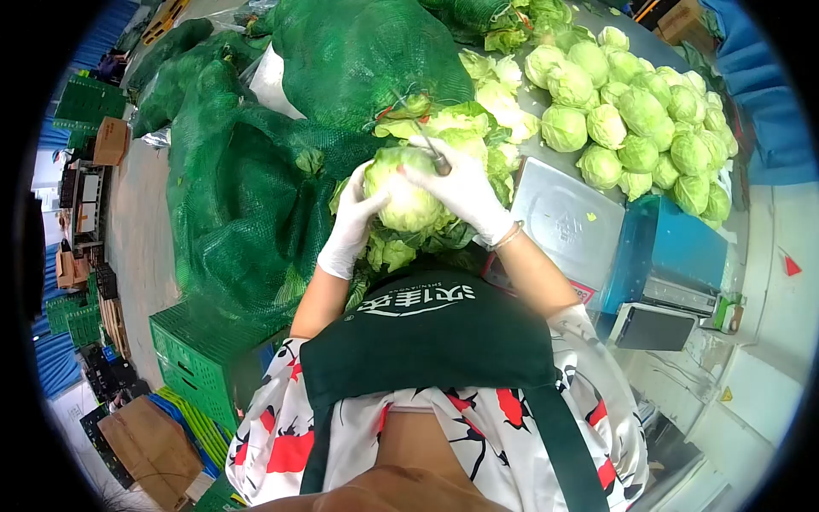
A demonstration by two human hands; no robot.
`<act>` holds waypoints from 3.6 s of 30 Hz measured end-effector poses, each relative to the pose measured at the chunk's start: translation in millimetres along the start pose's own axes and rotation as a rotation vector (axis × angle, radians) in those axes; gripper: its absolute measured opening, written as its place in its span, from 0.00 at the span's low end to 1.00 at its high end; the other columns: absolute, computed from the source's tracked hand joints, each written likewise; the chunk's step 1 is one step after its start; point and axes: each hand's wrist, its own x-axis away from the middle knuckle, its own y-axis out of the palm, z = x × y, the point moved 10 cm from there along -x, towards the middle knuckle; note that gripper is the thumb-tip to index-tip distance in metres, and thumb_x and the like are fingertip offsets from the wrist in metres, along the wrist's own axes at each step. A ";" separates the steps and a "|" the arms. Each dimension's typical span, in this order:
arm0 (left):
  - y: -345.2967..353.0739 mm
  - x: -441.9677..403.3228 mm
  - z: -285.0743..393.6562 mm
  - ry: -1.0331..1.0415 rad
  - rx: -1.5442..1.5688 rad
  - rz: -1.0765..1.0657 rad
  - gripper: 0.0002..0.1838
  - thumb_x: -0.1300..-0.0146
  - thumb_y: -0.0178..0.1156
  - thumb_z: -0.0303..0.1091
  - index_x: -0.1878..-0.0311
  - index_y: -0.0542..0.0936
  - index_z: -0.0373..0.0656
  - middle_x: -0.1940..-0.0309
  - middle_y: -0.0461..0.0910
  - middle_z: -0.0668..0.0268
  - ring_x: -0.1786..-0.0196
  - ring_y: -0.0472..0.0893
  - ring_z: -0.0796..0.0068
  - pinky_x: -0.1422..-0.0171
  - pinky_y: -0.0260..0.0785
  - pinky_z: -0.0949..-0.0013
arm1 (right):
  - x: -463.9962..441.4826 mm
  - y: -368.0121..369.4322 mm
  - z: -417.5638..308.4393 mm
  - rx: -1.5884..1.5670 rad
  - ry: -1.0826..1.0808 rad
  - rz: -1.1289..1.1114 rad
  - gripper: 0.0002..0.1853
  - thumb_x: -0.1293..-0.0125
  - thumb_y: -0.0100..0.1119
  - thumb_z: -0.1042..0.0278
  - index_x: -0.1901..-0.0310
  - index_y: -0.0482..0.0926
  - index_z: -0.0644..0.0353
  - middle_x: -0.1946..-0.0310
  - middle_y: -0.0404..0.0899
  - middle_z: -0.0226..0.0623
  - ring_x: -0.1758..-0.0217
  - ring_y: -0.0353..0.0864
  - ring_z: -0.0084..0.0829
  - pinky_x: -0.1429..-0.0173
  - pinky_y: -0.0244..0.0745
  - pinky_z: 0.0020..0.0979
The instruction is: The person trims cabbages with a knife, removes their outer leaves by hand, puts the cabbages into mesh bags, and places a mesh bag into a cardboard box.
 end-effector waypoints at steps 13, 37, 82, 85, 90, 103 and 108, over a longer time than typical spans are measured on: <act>-9.7 13.3 -14.8 -0.051 -0.001 0.055 0.47 0.50 0.77 0.30 0.28 0.63 0.37 0.37 0.74 0.57 0.37 0.76 0.67 0.31 0.70 0.63 | 11.4 -23.8 79.1 -0.173 0.352 0.069 0.28 0.37 0.70 0.46 0.42 0.83 0.57 0.76 0.82 0.28 0.80 0.78 0.22 0.72 0.75 0.27; 19.9 9.1 5.0 0.043 -0.622 -0.190 0.55 0.60 0.82 0.36 0.26 0.63 0.38 0.35 0.74 0.54 0.32 0.73 0.62 0.26 0.64 0.61 | -3.4 -27.5 93.9 0.186 0.018 0.062 0.23 0.23 0.51 0.48 0.49 0.86 0.59 0.71 0.86 0.46 0.76 0.84 0.40 0.69 0.79 0.36; 2.1 37.9 28.5 0.097 -0.372 -0.104 0.56 0.60 0.83 0.35 0.26 0.64 0.38 0.34 0.73 0.56 0.32 0.72 0.67 0.26 0.64 0.64 | 37.4 1.9 66.3 -0.323 0.339 0.055 0.05 0.37 0.60 0.70 0.66 0.75 0.60 0.80 0.69 0.25 0.85 0.68 0.19 0.83 0.69 0.25; 13.8 36.3 28.7 0.061 -0.298 -0.134 0.56 0.59 0.82 0.33 0.25 0.62 0.38 0.33 0.71 0.56 0.32 0.71 0.67 0.25 0.61 0.64 | 40.5 -1.5 88.8 -0.598 0.386 0.074 0.09 0.33 0.60 0.65 0.60 0.79 0.62 0.75 0.71 0.26 0.82 0.69 0.18 0.80 0.73 0.24; 20.3 27.7 28.8 0.060 -0.322 -0.201 0.56 0.58 0.81 0.31 0.24 0.60 0.39 0.33 0.71 0.56 0.32 0.72 0.68 0.25 0.61 0.65 | 39.8 7.0 68.1 -0.628 0.441 0.014 0.17 0.34 0.68 0.56 0.53 0.81 0.61 0.77 0.73 0.22 0.82 0.70 0.16 0.80 0.67 0.22; 26.3 35.4 -26.3 -0.315 0.300 -0.156 0.37 0.30 0.61 0.40 0.23 0.56 0.42 0.32 0.71 0.57 0.32 0.75 0.60 0.40 0.79 0.56 | 53.3 -10.9 -30.9 0.122 -0.399 0.335 0.09 0.45 0.72 0.73 0.63 0.83 0.61 0.78 0.73 0.32 0.81 0.69 0.20 0.75 0.65 0.25; 10.0 29.1 -6.5 -0.018 -0.067 -0.085 0.53 0.47 0.77 0.33 0.23 0.54 0.39 0.35 0.72 0.56 0.33 0.74 0.66 0.29 0.67 0.63 | 20.0 -44.9 29.0 -0.122 0.033 0.449 0.08 0.37 0.68 0.69 0.70 0.79 0.60 0.84 0.71 0.23 0.83 0.70 0.18 0.76 0.66 0.26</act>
